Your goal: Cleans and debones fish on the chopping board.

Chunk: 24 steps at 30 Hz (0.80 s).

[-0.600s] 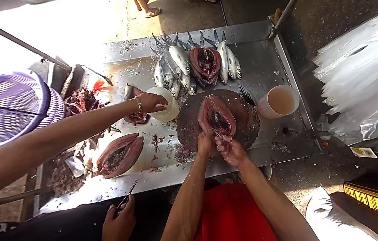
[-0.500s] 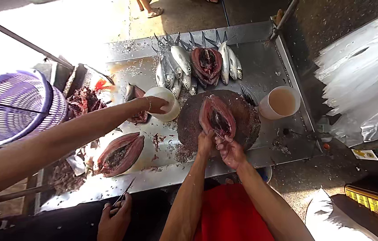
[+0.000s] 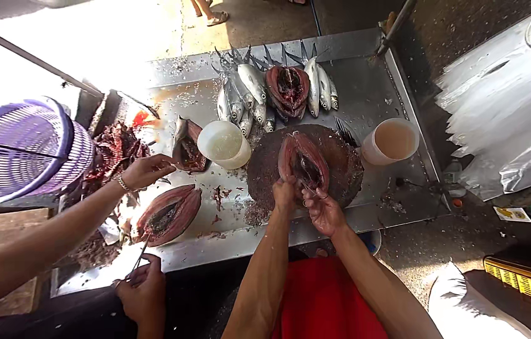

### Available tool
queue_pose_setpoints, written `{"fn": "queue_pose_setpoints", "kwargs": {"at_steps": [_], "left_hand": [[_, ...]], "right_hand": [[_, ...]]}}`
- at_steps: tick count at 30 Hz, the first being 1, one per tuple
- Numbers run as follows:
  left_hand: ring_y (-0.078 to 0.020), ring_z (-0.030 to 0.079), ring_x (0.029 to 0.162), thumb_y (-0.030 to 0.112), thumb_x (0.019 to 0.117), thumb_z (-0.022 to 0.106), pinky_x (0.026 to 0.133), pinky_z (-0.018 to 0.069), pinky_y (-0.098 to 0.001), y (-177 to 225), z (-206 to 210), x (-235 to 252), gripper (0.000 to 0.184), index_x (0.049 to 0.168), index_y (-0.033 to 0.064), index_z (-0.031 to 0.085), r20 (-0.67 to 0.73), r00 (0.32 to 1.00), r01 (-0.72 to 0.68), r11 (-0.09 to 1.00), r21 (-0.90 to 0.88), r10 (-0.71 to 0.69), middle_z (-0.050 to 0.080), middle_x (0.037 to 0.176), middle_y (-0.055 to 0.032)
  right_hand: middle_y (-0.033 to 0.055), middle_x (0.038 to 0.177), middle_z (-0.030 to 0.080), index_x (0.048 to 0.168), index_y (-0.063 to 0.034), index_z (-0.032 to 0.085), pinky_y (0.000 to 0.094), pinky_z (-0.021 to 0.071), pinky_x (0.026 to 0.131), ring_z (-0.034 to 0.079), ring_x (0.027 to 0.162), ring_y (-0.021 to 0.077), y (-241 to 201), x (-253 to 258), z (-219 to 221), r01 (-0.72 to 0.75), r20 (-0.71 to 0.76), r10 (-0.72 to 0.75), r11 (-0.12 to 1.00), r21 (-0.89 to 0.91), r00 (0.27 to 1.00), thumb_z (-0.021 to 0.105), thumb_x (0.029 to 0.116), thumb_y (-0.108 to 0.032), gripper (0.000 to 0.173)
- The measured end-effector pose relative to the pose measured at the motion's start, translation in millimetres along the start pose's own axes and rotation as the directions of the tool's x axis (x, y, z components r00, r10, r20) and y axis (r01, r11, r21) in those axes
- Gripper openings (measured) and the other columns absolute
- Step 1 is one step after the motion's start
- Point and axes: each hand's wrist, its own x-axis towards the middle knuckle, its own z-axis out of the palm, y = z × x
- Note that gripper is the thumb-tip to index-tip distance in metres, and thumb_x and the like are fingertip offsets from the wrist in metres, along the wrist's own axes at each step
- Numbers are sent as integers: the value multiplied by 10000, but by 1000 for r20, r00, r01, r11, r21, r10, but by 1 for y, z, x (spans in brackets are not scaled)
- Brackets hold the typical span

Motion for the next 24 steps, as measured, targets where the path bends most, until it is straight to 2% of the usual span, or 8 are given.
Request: {"fn": "queue_pose_setpoints", "kwargs": {"at_steps": [7,12,14,16,17,20,22,24], "left_hand": [[-186,631,591,51,924,671,575,560,-359,-10,-5,-1,130,1005,-40,624,-27,998,-59,995,81,61,643,725,-112],[-190,667,657,74,965,645,622,585,-354,-10,-19,-18,165,1072,-49,625,26,1000,16,1000,-8,-15,676,794,-127],[-203,687,742,91,1026,571,705,601,-372,-5,-24,-26,200,1166,-51,586,91,994,78,991,-109,-68,686,866,-139],[-203,678,799,85,1049,498,756,588,-383,-13,-31,-35,224,1238,-25,546,137,987,114,975,-190,-88,676,934,-135],[-203,679,798,53,1031,504,751,592,-384,-16,-32,-34,240,1255,-27,541,151,987,90,975,-203,-60,678,944,-138],[-197,679,798,-93,928,568,737,599,-370,-16,-31,-31,377,1298,-47,513,181,983,-7,981,-196,43,675,1001,-155],[-218,698,873,-114,893,608,781,609,-385,-17,-32,-33,492,1365,-45,486,199,977,-48,987,-156,79,679,1091,-181],[-214,698,848,-101,877,634,762,608,-381,-16,-32,-30,482,1339,-52,506,197,974,-96,989,-110,116,685,1055,-180]], "right_hand": [[149,968,711,1202,30,612,237,598,597,712,723,161,-8,-31,5,168,158,-145,976,-142,977,483,1049,-168,282],[118,1069,736,1359,-35,501,349,629,687,735,837,221,-53,-44,17,696,437,-576,364,-619,691,603,1031,-234,397],[128,1077,688,1401,31,390,356,631,716,724,879,232,-62,-25,-1,585,256,-686,299,-754,681,525,1029,-132,428],[84,891,676,1275,-51,465,310,586,579,694,697,180,-57,-15,-9,219,-281,-574,649,-729,769,472,1089,-215,248],[114,863,679,1296,-26,460,334,584,542,690,656,208,-54,-17,-7,120,-315,-520,643,-756,794,492,1086,-218,286],[119,915,699,1424,52,431,351,631,632,712,703,195,-37,-34,14,29,15,-416,26,-999,909,696,942,-202,605],[97,976,719,1464,-34,498,466,590,751,698,815,244,-29,-40,22,-94,55,-264,-521,-849,963,710,879,-387,715],[163,1137,704,1449,-82,517,572,561,782,709,952,364,-23,-39,30,-119,-10,-140,-799,-589,990,649,888,-407,662]]}}
